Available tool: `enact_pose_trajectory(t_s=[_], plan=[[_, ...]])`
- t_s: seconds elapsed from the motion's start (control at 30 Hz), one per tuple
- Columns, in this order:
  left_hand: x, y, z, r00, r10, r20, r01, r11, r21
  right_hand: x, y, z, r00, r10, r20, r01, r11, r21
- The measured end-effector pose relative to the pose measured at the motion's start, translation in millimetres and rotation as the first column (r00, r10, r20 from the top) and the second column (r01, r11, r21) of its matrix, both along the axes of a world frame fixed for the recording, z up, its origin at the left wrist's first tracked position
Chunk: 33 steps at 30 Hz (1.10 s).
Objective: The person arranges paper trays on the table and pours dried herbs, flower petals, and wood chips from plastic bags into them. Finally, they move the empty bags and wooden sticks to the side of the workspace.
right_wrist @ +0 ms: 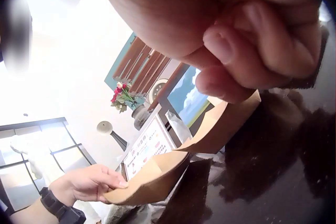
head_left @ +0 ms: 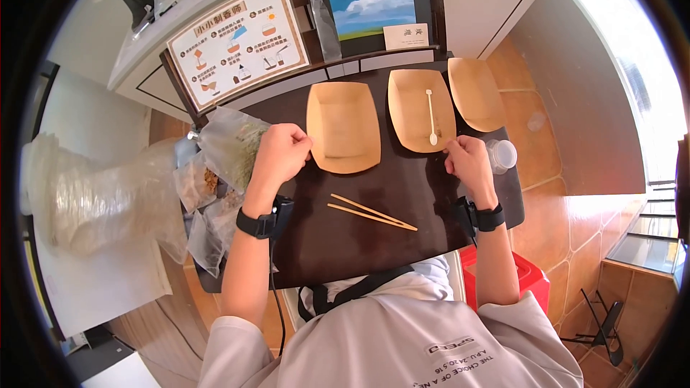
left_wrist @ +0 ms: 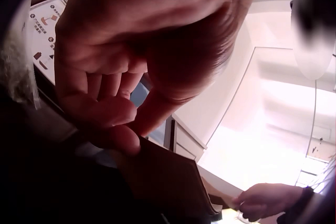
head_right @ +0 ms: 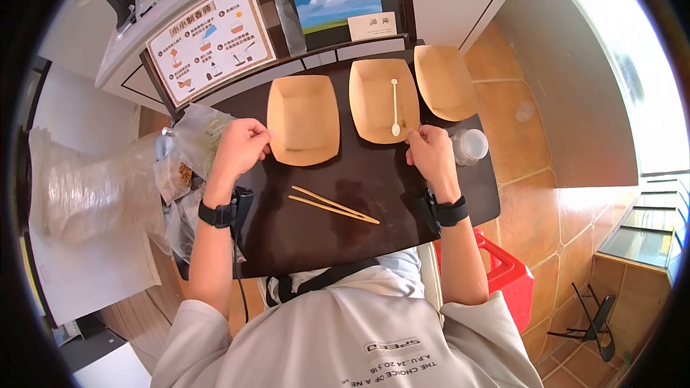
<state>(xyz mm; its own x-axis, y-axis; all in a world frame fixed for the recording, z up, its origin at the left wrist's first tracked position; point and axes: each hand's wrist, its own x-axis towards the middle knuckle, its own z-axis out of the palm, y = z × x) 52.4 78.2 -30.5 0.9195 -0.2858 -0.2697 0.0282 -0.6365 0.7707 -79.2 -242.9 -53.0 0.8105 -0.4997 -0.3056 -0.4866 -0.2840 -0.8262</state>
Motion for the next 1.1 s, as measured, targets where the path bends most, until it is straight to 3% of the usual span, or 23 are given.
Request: enact_pose_trajectory(t_s=[0.03,0.1,0.17,0.23,0.3,0.37,0.5,0.57,0.6,0.67,0.7,0.77,0.8,0.87,0.97,1.03,1.1], plan=[[-2.7,5.5,5.0,1.000,0.001,0.000,-0.001,1.000,0.003,-1.9,4.3,1.1,1.000,0.030,0.001,-0.030,0.999,-0.012],[-10.3,18.3,19.7,0.989,0.146,-0.039,-0.151,0.967,-0.207,-4.6,14.2,2.8,0.998,0.060,0.003,-0.060,0.998,-0.021],[-16.5,31.4,34.3,0.984,0.174,-0.033,-0.177,0.954,-0.244,-4.6,24.8,3.9,0.993,0.115,0.002,-0.115,0.993,-0.009],[-20.6,44.1,45.8,0.962,0.209,-0.176,-0.271,0.818,-0.507,-1.9,34.8,-2.1,0.989,0.146,-0.002,-0.146,0.989,0.022],[-24.0,49.2,57.8,0.950,0.220,-0.222,-0.309,0.775,-0.551,2.8,52.9,1.1,0.975,0.219,-0.027,-0.217,0.974,0.065],[-26.0,53.8,62.5,0.929,0.158,-0.334,-0.355,0.633,-0.688,8.4,69.3,7.0,0.969,0.245,-0.032,-0.242,0.968,0.071],[-27.6,54.0,62.3,0.930,0.157,-0.332,-0.352,0.642,-0.681,14.0,85.2,7.1,0.942,0.330,-0.056,-0.326,0.942,0.073],[-30.6,50.8,61.3,0.939,0.140,-0.313,-0.329,0.629,-0.705,11.1,89.3,2.5,0.917,0.362,0.167,-0.295,0.898,-0.326],[-32.5,47.5,62.8,0.939,0.142,-0.314,-0.331,0.624,-0.708,8.4,87.0,6.0,0.916,0.366,0.165,-0.298,0.896,-0.330],[-39.7,39.6,66.3,0.945,0.148,-0.291,-0.315,0.650,-0.692,1.2,91.4,59.0,0.891,0.184,0.416,-0.029,0.935,-0.352],[-43.3,35.2,64.1,0.943,0.149,-0.296,-0.320,0.646,-0.693,-6.1,94.4,86.4,0.851,0.279,0.446,-0.050,0.887,-0.459],[-49.6,24.7,60.5,0.958,0.214,-0.188,-0.285,0.707,-0.647,-9.9,95.5,104.8,0.604,0.543,0.583,-0.137,0.792,-0.596],[-52.9,21.6,59.0,0.968,0.185,-0.171,-0.252,0.715,-0.652,-10.4,97.9,110.3,0.608,0.544,0.579,-0.136,0.789,-0.599],[-60.0,11.2,58.1,0.972,0.180,-0.153,-0.236,0.719,-0.654,-10.8,104.1,116.5,0.463,0.727,0.507,-0.358,0.677,-0.643],[-70.1,0.4,59.7,0.977,0.170,-0.133,-0.215,0.713,-0.667,-9.1,109.9,112.2,0.458,0.742,0.490,-0.427,0.667,-0.611],[-72.7,-1.3,57.7,0.975,0.159,-0.156,-0.222,0.613,-0.758,-9.3,111.0,111.1,0.466,0.734,0.494,-0.451,0.678,-0.581],[-71.9,3.6,55.7,0.975,0.116,-0.188,-0.220,0.596,-0.772,-9.3,110.5,111.4,0.480,0.723,0.496,-0.472,0.690,-0.549]])
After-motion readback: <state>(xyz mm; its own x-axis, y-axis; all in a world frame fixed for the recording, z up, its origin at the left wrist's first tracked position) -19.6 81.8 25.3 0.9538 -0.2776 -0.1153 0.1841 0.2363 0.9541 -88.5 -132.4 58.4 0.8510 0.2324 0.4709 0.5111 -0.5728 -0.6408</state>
